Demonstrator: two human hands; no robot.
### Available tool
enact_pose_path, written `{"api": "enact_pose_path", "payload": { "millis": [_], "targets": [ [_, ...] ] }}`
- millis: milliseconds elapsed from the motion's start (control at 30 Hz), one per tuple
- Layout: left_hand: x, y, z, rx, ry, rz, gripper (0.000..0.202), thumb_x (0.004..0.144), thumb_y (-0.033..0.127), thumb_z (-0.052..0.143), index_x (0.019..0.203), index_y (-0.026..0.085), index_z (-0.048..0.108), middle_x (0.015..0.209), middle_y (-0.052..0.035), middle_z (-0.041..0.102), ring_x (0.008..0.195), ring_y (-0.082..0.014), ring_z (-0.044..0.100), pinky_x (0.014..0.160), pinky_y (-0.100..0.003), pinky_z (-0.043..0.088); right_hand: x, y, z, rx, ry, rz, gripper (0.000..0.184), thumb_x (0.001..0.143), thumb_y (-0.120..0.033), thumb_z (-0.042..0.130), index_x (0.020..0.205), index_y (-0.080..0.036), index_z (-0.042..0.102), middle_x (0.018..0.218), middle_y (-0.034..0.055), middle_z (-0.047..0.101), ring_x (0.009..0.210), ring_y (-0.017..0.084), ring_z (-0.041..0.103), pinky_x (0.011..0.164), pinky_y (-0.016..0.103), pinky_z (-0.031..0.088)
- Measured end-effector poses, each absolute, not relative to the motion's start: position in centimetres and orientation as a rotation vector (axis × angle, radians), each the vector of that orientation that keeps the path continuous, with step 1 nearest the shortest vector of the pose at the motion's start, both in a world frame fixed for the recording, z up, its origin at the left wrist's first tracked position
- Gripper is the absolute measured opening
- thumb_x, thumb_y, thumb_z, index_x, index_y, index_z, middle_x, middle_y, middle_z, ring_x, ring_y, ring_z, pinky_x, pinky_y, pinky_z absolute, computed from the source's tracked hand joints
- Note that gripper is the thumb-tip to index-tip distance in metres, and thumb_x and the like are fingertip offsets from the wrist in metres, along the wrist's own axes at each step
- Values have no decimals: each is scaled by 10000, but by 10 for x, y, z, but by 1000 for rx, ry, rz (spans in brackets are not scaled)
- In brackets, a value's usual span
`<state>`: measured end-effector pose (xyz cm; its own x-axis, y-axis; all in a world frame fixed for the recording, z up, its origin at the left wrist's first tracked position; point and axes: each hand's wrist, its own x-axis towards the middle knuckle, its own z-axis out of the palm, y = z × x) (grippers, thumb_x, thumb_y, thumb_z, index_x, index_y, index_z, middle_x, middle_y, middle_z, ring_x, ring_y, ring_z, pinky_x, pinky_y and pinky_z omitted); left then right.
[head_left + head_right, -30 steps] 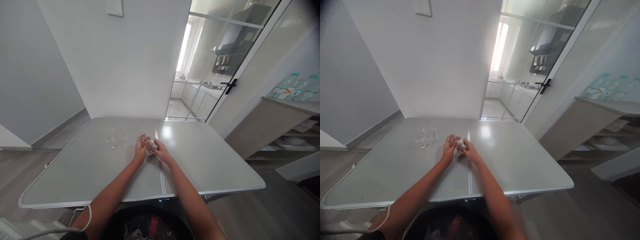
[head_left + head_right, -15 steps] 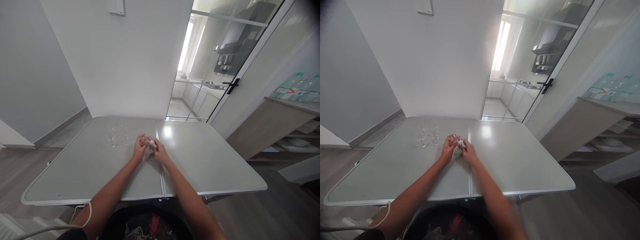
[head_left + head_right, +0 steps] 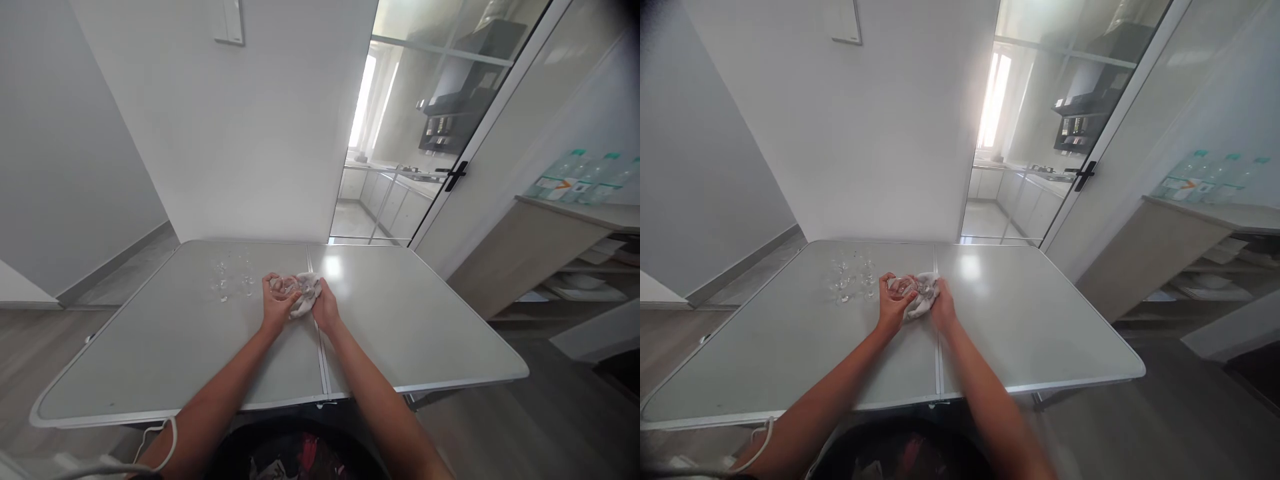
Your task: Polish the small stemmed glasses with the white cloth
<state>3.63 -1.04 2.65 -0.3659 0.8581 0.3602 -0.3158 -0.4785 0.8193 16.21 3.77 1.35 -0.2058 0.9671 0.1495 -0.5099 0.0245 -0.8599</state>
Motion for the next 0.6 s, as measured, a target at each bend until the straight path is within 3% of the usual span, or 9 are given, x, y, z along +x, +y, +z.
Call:
{"api": "enact_pose_path", "payload": {
  "millis": [100, 233, 333, 400, 500, 600],
  "targets": [
    [42, -13, 21, 1128, 1019, 1788, 579, 709, 379, 868, 1159, 238, 533, 1036, -85, 759, 937, -220, 746, 873, -368, 592, 152, 31, 9, -617, -977, 1529, 337, 783, -448, 778, 954, -244, 573, 867, -7, 674, 775, 167, 645, 705, 278, 515],
    [42, -13, 15, 1298, 1248, 1769, 285, 738, 412, 822, 871, 187, 708, 953, -81, 775, 876, -222, 738, 833, -344, 584, 151, 34, 3, -712, -1014, 1413, 387, 716, -398, 842, 938, -235, 570, 808, -26, 667, 705, 140, 615, 658, 245, 500],
    [43, -13, 15, 1337, 1270, 1803, 251, 755, 416, 800, 823, 183, 739, 931, -76, 779, 828, -214, 729, 793, -335, 584, 159, 37, 5, -831, -1071, 1298, 403, 652, -381, 881, 907, -212, 618, 764, -27, 659, 681, 137, 591, 622, 235, 481],
    [44, -13, 15, 1272, 1231, 1835, 258, 763, 423, 789, 828, 180, 732, 957, -85, 780, 864, -221, 734, 823, -350, 589, 162, 35, 8, -828, -1095, 1290, 408, 658, -375, 879, 964, -208, 667, 834, -7, 693, 749, 150, 619, 678, 247, 505],
    [43, -10, 15, 1195, 1201, 1840, 286, 744, 432, 802, 831, 176, 711, 976, -99, 776, 920, -239, 739, 876, -385, 591, 159, 30, 12, -703, -1070, 1441, 423, 730, -382, 832, 1099, -226, 696, 998, 26, 739, 888, 177, 669, 809, 284, 532],
    [36, -7, 15, 1193, 1259, 1831, 302, 702, 430, 833, 814, 177, 712, 937, -100, 775, 918, -249, 734, 876, -394, 588, 152, 25, 12, -649, -943, 1634, 365, 751, -401, 808, 1048, -207, 721, 986, 39, 756, 898, 194, 690, 830, 303, 537]
  ]
}}
